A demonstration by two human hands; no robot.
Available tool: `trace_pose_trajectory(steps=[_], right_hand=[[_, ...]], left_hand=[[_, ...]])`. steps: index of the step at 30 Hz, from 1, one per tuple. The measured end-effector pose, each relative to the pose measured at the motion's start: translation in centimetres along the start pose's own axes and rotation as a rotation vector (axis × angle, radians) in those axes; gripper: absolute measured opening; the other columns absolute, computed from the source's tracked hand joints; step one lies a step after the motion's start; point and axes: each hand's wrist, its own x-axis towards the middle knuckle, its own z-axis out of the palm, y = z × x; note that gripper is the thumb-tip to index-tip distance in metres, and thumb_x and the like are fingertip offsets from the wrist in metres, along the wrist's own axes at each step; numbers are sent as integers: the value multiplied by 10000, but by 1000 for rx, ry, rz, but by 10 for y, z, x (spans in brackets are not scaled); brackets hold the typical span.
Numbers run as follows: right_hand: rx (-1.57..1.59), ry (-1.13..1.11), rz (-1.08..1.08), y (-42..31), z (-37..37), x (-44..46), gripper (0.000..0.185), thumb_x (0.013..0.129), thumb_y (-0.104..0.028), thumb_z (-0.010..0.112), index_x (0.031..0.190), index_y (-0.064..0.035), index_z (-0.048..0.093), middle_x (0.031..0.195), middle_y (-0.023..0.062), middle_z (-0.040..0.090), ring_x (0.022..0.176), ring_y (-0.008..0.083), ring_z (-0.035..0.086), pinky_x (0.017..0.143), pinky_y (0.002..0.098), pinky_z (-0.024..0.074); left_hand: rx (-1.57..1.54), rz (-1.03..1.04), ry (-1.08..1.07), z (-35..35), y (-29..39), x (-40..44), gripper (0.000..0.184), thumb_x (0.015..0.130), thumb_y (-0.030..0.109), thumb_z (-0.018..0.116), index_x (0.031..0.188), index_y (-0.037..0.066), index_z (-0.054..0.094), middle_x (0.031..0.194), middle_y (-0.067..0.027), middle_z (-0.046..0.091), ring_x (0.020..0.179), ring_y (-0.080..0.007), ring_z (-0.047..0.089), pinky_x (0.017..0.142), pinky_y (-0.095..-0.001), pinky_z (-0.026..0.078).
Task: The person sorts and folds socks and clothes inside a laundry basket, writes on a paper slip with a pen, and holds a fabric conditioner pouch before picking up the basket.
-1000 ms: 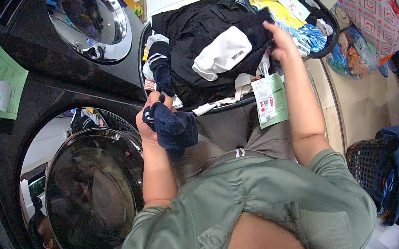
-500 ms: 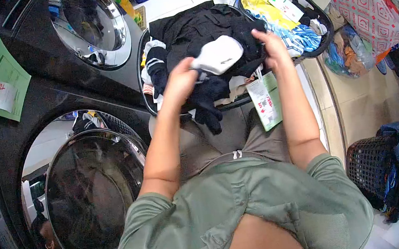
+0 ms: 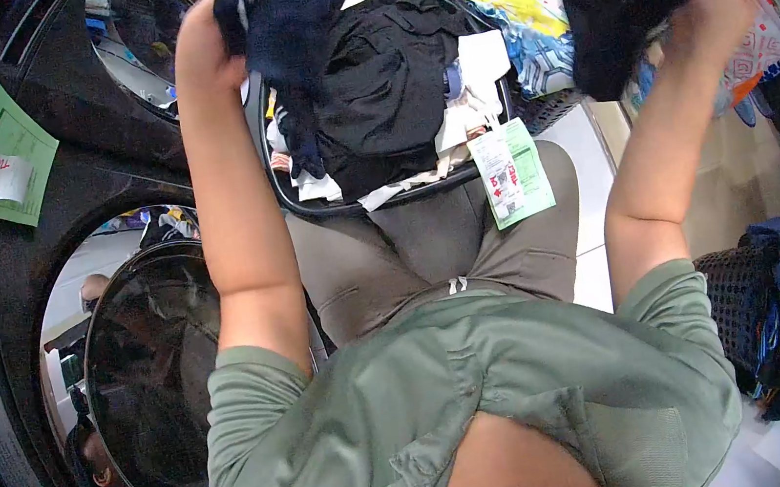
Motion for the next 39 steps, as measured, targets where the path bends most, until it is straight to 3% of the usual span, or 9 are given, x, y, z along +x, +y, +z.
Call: trace_pose_trajectory(steps=[3, 6, 8, 11, 17, 20, 22, 26, 39], right_hand=[[46, 161, 26, -17, -33, 12, 300, 750, -113, 628, 985, 68, 579, 974, 189, 591, 838, 262, 608, 803, 346, 481], [-192, 14, 291, -20, -65, 10, 318, 753, -114, 622, 1011, 63, 566, 994, 172, 590, 877, 245, 598, 803, 331, 473], [-269, -32, 518, -18, -91, -4, 313, 777, -135, 614, 1038, 30, 567, 1037, 128, 585, 934, 208, 575, 809, 314, 456], [-169, 18, 638, -16, -130, -28, 307, 801, -146, 592, 1053, 25, 551, 1056, 135, 577, 936, 217, 577, 810, 324, 460], [294, 24, 1034, 0, -214, -90, 298, 840, -183, 547, 1051, 27, 531, 988, 149, 606, 866, 266, 608, 785, 373, 494], [391, 48, 1189, -7, -217, -126, 331, 824, -181, 565, 1081, 19, 503, 970, 153, 606, 803, 264, 623, 710, 405, 525], [484, 134, 1241, -8, -223, -146, 331, 834, -194, 550, 1085, 18, 502, 970, 158, 607, 794, 268, 624, 701, 412, 526], [601, 209, 1280, -6, -224, -171, 349, 858, -239, 513, 1102, 10, 498, 1013, 161, 594, 859, 280, 608, 744, 431, 506], [1306, 133, 1227, -3, -231, -209, 393, 887, -298, 417, 1149, -18, 504, 1119, 155, 552, 938, 257, 582, 844, 385, 456]], left_hand=[[74, 27, 8, 36, 0, 23, 231, 845, 158, 445, 868, -15, 596, 862, -133, 624, 769, -216, 623, 699, -328, 515], [676, -448, 401, 44, -43, 31, 358, 824, 191, 440, 1144, 45, 512, 1053, -134, 587, 955, -254, 575, 820, -396, 449], [1316, -551, -37, -4, -85, 30, 455, 761, 172, 476, 1205, 73, 473, 1103, -140, 562, 995, -258, 545, 850, -378, 414], [1377, -659, 183, -56, -124, 11, 474, 727, 110, 505, 1199, 80, 482, 1091, -132, 562, 961, -241, 534, 848, -318, 403], [1315, -372, 401, -72, -106, 0, 368, 718, 97, 538, 1075, 5, 531, 979, -138, 588, 897, -218, 553, 799, -289, 421], [1959, 414, 585, -2, -112, -14, 276, 677, 89, 544, 944, 18, 547, 916, -167, 585, 868, -309, 555, 771, -366, 433], [1722, 681, 254, 52, -143, -30, 322, 640, 87, 581, 954, 27, 539, 890, -153, 584, 857, -315, 549, 758, -389, 427], [1793, 338, -363, 129, -240, -97, 562, 608, 248, 701, 1124, 137, 505, 1311, -101, 365, 1208, -311, 325, 943, -496, 274], [2103, 314, -385, 114, -300, -110, 636, 611, 259, 669, 1205, 266, 443, 1407, -22, 233, 1303, -326, 148, 975, -583, 89]])
